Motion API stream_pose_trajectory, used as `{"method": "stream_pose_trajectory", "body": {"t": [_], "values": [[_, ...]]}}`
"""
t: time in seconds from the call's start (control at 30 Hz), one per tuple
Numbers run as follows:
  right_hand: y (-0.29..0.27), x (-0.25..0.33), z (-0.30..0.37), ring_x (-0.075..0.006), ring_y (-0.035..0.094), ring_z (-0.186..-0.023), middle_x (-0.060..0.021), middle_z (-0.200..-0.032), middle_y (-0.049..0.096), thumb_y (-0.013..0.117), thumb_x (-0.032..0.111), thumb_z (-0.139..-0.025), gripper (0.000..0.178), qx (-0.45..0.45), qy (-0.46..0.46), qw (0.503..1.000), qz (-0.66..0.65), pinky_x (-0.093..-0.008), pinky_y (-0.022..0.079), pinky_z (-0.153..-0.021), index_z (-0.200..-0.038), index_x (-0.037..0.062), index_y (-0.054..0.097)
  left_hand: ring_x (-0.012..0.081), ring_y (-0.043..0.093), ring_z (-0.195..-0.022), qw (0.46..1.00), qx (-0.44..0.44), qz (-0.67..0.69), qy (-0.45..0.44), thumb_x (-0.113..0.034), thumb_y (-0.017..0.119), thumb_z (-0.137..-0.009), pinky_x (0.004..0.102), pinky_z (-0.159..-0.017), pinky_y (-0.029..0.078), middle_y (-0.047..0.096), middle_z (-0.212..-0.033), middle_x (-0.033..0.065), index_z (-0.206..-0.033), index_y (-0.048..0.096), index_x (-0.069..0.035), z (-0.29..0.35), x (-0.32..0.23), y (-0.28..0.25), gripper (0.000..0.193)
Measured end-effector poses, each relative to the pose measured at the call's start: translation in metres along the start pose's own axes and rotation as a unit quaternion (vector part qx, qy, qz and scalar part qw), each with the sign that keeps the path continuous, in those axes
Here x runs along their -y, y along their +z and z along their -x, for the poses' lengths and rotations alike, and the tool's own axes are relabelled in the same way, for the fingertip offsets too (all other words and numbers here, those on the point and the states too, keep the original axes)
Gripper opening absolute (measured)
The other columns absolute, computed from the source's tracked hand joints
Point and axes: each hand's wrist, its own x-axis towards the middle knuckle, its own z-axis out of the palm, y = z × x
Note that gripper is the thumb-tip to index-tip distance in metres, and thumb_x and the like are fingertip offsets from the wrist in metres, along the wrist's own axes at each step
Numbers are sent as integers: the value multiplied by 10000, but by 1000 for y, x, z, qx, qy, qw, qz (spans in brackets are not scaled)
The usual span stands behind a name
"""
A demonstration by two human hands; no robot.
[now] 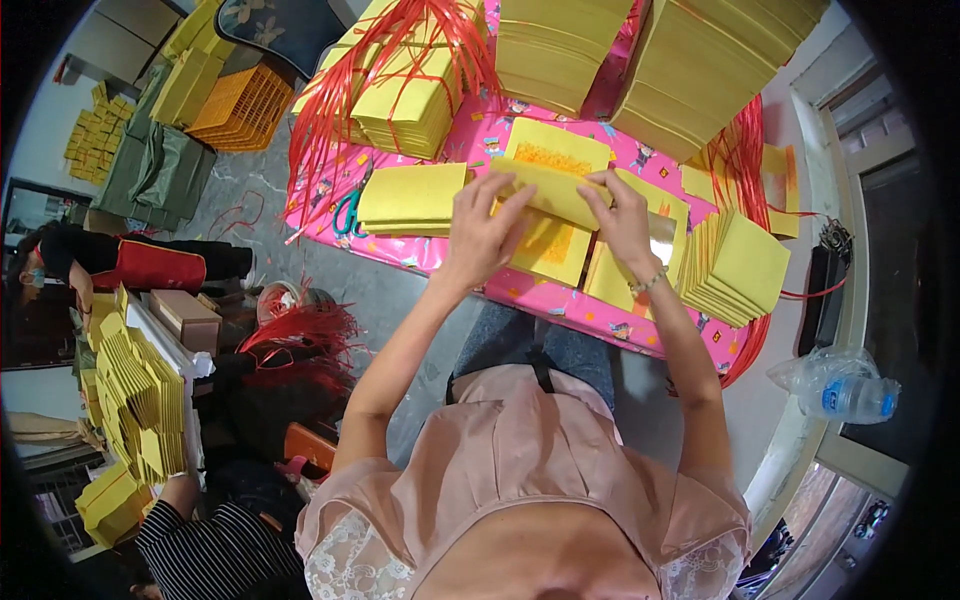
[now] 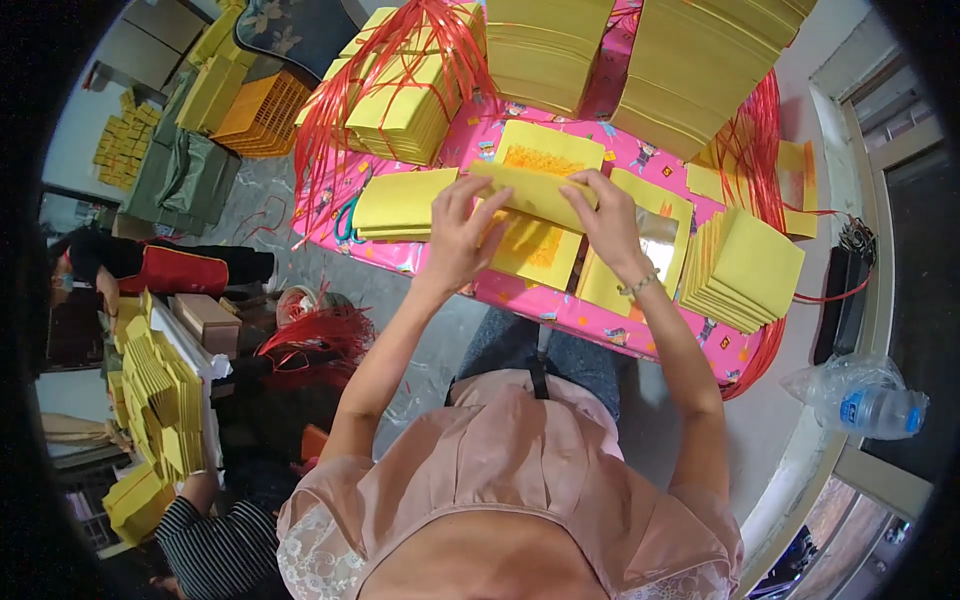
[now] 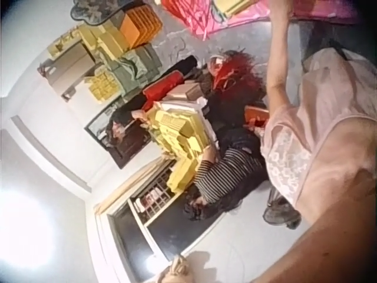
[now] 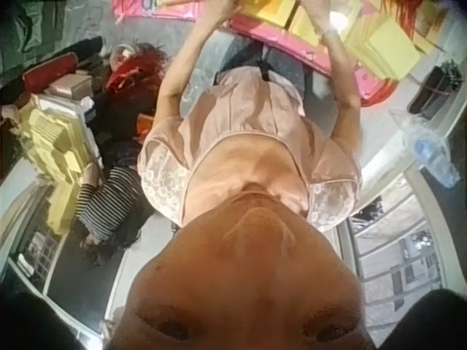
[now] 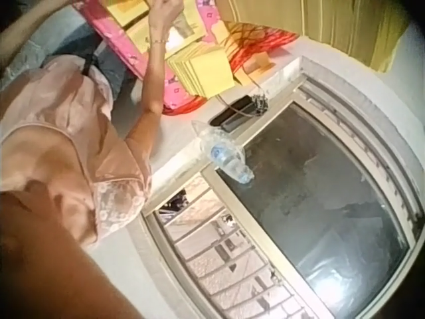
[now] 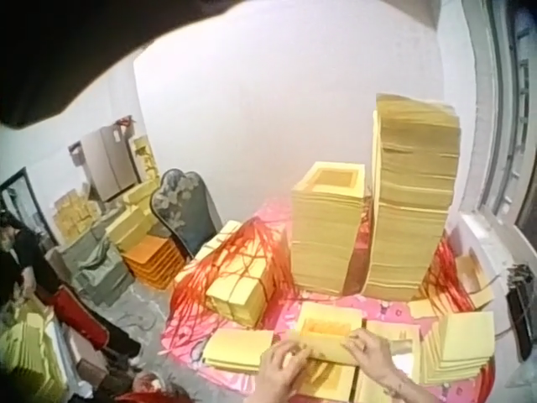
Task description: Folding and bundling joss paper with red ribbons
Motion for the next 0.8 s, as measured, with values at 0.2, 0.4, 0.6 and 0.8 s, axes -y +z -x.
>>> {"method": "stream_pose_trajectory", "body": {"t": [0.2, 0.4, 0.6, 0.8], "values": [[5, -47, -51, -293, 666, -906, -183, -926, 678, 653, 271, -880, 287, -58, -3, 998, -9, -378, 493, -771, -998, 10, 645, 378, 385, -1259, 994, 107, 18, 7, -233, 682, -785, 481, -1027, 342, 425, -1362, 173, -1348, 453, -109, -14, -11, 34, 620], [5, -71, -81, -336, 626, -933, -168, -969, 660, 655, 302, -863, 296, -12, 0, 999, 53, -419, 475, -805, -968, 26, 663, 434, 264, -1347, 987, 155, -26, -22, -421, 599, -858, 534, -1103, 232, 293, -1469, 224, -1449, 329, -146, -24, -6, 59, 705], [12, -67, -95, -347, 600, -910, -155, -924, 636, 645, 318, -859, 286, -25, -44, 978, 204, -443, 463, -795, -989, 66, 674, 440, 251, -1357, 984, 172, -24, -30, -451, 568, -875, 538, -1122, 190, 299, -1465, 235, -1446, 336, -134, -24, 2, 72, 693], [42, -75, -105, -353, 601, -974, -168, -1026, 644, 573, 297, -898, 321, 54, -64, 985, 148, -466, 464, -841, -1090, 47, 632, 432, 248, -1362, 982, 183, -26, -29, -482, 531, -892, 537, -1126, 178, 303, -1469, 224, -1442, 349, -142, -24, 5, 79, 672]]}}
